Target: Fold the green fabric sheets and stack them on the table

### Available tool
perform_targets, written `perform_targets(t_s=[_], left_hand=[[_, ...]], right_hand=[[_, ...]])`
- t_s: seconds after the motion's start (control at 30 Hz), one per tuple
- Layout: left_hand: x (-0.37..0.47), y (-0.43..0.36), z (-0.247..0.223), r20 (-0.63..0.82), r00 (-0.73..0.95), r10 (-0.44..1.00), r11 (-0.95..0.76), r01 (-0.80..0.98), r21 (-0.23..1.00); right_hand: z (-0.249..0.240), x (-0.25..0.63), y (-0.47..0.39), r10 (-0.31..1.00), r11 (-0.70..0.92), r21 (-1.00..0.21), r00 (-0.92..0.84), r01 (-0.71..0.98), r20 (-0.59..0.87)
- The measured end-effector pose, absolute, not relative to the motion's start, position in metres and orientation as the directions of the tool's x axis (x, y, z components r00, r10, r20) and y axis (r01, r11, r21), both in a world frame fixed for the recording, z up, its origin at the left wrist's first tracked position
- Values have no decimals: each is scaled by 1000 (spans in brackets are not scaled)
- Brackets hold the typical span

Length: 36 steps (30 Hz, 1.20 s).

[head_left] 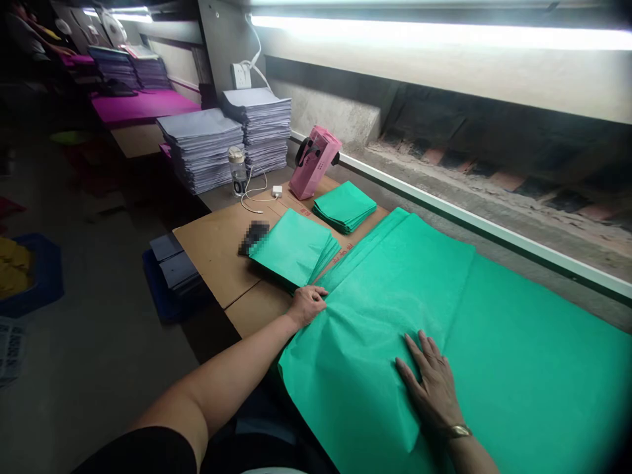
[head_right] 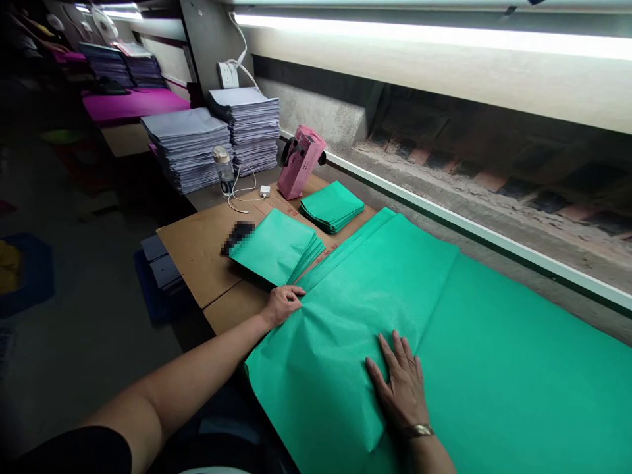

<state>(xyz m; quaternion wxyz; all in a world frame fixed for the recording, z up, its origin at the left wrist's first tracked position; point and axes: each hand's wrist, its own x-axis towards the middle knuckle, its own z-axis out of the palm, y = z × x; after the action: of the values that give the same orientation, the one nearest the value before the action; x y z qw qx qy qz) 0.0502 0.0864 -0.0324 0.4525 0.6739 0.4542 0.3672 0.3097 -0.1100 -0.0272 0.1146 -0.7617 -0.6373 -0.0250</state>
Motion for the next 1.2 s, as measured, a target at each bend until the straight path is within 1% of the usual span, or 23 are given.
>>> perform_targets(t_s=[0.1,0.2,0.27,0.37,0.47,0.53,0.6,0.67,0.73,0.8,0.87,0.93,1.0,1.07,1.13,1.17,1.2], left_hand=[[49,85,-35,126,303,945,-207,252,945],[48,84,-36,168,294,941,-238,220,946],[47,84,-35,183,295,938,-251,213,944],[48,84,-32,185,312,932,-261,224,939],[49,84,-31,179,313,933,-259,238,936],[50,84,-30,171,307,936,-249,238,939],[50,85,-28,168,309,936,-247,238,939],[49,86,-25,165,314,935,-248,248,936],[48,87,-25,155,321,934,-244,259,935],[48,88,-25,137,331,933,-232,265,936],[47,88,-23,104,340,935,-203,269,942],[46,89,-15,75,350,934,-171,252,953],[45,88,-2,38,356,934,-109,181,977],[42,85,15,-83,389,917,67,56,996],[39,78,27,-273,515,812,337,-32,941],[37,72,31,-345,588,732,446,-31,894],[34,64,32,-387,644,661,515,-13,857]], right_hand=[[-30,338,-85,979,-191,-16,191,982,70],[-29,386,-42,946,-323,62,323,944,11],[-26,426,-8,897,-441,58,442,896,-10],[-22,481,37,806,-592,-3,592,806,-8],[-19,512,65,761,-648,-38,649,761,11],[-18,513,68,784,-621,-13,621,784,3],[-19,496,55,842,-539,29,540,842,-12],[-20,462,29,909,-414,65,416,908,-21],[-22,419,-5,968,-246,87,249,965,-24],[-22,379,-38,994,-108,83,110,991,-19],[-22,350,-61,998,-65,57,66,996,-11],[-22,337,-71,994,-112,25,112,993,-7],[-23,335,-72,987,-157,2,157,988,-13],[-23,339,-70,984,-177,-13,177,984,-16],[-23,341,-67,983,-186,-25,185,982,-18],[-22,342,-66,982,-190,-31,189,981,-18],[-22,342,-66,981,-194,-37,194,980,-17]])
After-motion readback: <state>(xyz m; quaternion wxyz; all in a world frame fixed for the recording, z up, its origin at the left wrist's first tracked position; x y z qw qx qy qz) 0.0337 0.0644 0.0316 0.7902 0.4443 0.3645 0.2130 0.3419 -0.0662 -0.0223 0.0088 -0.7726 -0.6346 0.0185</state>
